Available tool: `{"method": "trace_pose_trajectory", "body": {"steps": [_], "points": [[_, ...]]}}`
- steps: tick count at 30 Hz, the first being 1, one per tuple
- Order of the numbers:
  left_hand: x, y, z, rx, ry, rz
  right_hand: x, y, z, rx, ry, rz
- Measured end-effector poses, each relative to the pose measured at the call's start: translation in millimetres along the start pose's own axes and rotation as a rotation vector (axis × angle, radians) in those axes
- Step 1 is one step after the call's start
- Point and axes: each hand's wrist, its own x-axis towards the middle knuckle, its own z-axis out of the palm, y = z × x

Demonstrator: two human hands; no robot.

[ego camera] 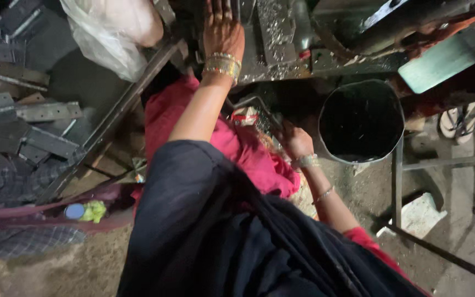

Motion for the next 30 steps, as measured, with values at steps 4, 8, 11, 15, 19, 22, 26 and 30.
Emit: {"method": "trace_pose_trajectory", "body": {"steps": [4, 8, 11, 15, 19, 22, 26, 30], "points": [[6, -4, -7, -0.264, -0.589, -0.172, 1, 5, 8, 0.189, -0.272, 0.305], [4, -10, -22, -0.188, -0.737, -0.126, 35, -25, -41, -0.225, -0.081, 0.217], [-21, 0, -56, -0.124, -0.379, 0.047, 61, -57, -83, -0.173, 0.354, 0.043], [-86, 2, -99, -0.206, -0.381, 0.190, 69, -83, -110, 0.006, 0.441, 0.062], [-82, -26, -83, -0.240, -0.044, 0.408, 66, -86, -111, -0.051, 0.405, 0.096], [-49, -26, -68, -0.280, -0.002, 0.477, 67, -82, -109, -0.132, 0.392, 0.106], [-17, 18, -69, -0.302, -0.083, 0.092, 71, -76, -108, -0.067, 0.382, 0.109], [-9, 52, -55, -0.213, -0.542, -0.135, 71, -74, -106, -0.141, 0.315, 0.139]]}}
